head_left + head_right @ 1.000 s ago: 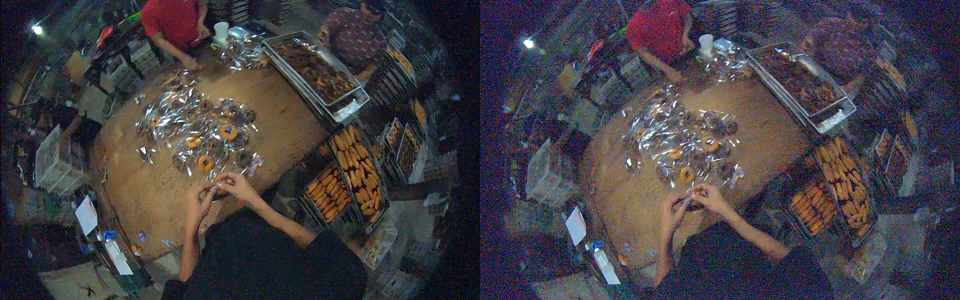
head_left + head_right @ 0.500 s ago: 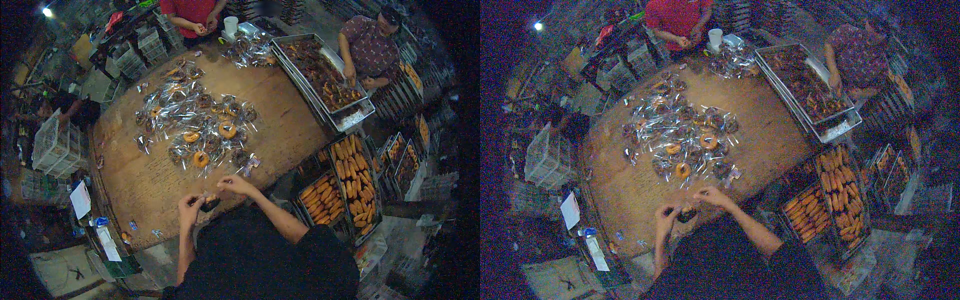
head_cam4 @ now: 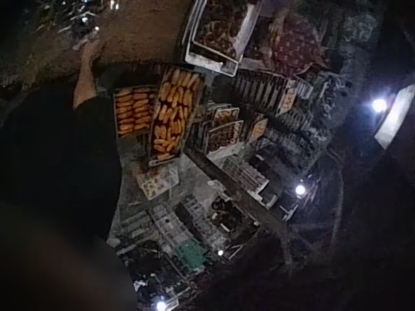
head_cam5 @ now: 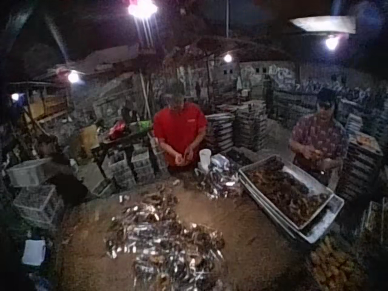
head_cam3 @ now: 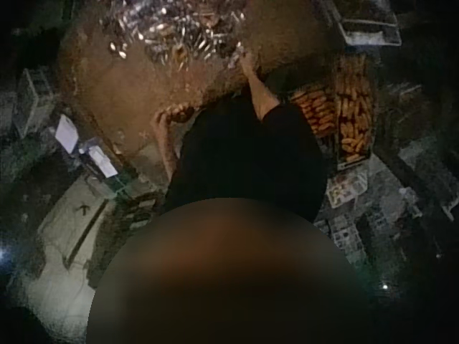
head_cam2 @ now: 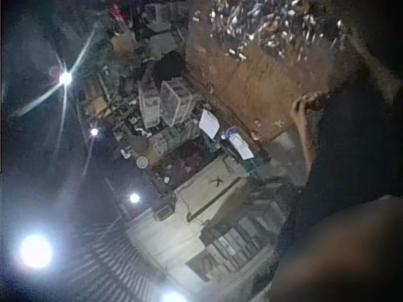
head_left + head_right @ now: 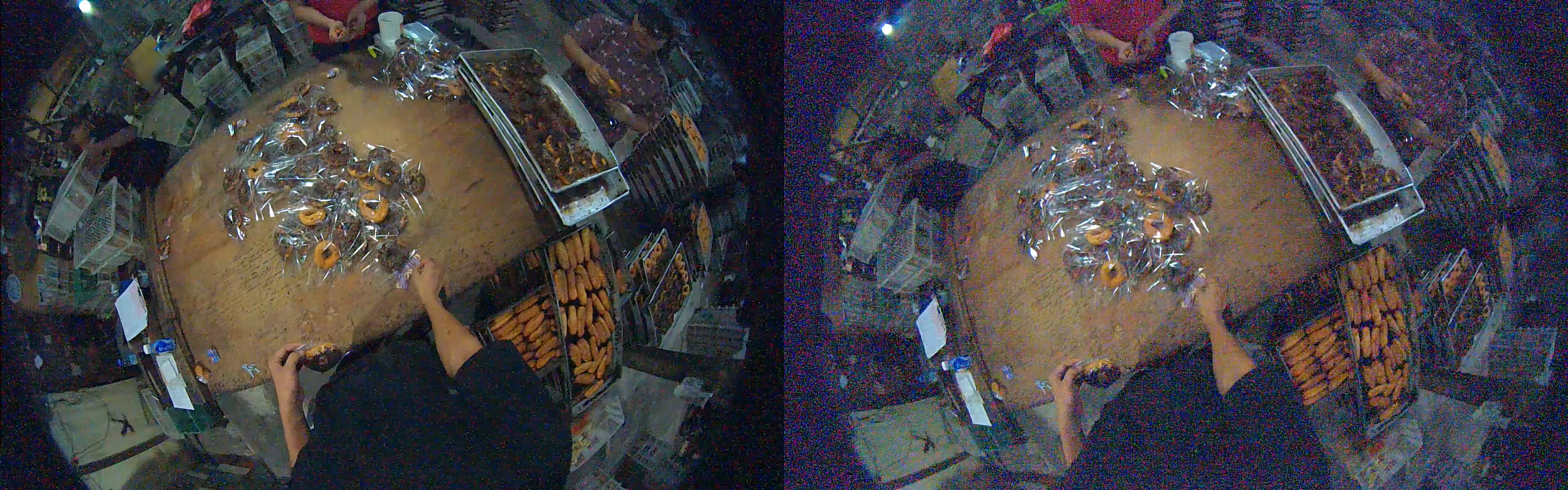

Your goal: The person repeatedly picks doughnuts from a wooden table, places each into a clear plastic bag, and seals the bag. The person works continuously alongside two coworkers who also pack doughnuts. The camera wearer's hands and the doughnuts remain in view throughout the clip.

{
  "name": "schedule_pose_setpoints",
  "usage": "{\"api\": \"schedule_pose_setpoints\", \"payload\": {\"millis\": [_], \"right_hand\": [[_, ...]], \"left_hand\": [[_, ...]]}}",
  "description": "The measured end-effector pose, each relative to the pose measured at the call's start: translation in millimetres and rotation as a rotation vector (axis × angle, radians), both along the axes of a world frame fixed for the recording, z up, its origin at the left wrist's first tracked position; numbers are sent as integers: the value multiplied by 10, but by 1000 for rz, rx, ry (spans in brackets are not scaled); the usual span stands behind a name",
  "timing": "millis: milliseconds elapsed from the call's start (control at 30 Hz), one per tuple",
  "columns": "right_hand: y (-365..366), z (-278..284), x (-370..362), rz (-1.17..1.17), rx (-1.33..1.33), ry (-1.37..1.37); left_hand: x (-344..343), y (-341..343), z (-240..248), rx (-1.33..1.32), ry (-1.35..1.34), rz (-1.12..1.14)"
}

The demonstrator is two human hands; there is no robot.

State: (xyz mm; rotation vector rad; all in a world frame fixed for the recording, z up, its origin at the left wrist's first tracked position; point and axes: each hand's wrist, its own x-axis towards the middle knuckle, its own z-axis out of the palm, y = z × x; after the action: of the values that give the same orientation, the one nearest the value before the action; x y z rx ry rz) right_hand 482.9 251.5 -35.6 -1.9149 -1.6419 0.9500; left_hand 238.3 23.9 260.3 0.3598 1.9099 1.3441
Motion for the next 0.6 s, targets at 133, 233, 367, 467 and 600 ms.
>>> {"api": "schedule_pose_setpoints", "payload": {"millis": [133,233,367,467,600], "right_hand": [[-168,22,-176,149,69,-195],[-157,17,-221,155,-4,-158],[-76,60,-221,45,121,37],[-82,29,-232,12,62,147],[-168,-153,-258,-23,212,319]], "left_hand": [[-12,-14,-38,15,9,48],[-48,15,-74,63,-101,-46],[-128,98,-126,48,-178,-63],[-191,140,-179,65,13,-143],[-259,255,-281,55,106,-201]]}}
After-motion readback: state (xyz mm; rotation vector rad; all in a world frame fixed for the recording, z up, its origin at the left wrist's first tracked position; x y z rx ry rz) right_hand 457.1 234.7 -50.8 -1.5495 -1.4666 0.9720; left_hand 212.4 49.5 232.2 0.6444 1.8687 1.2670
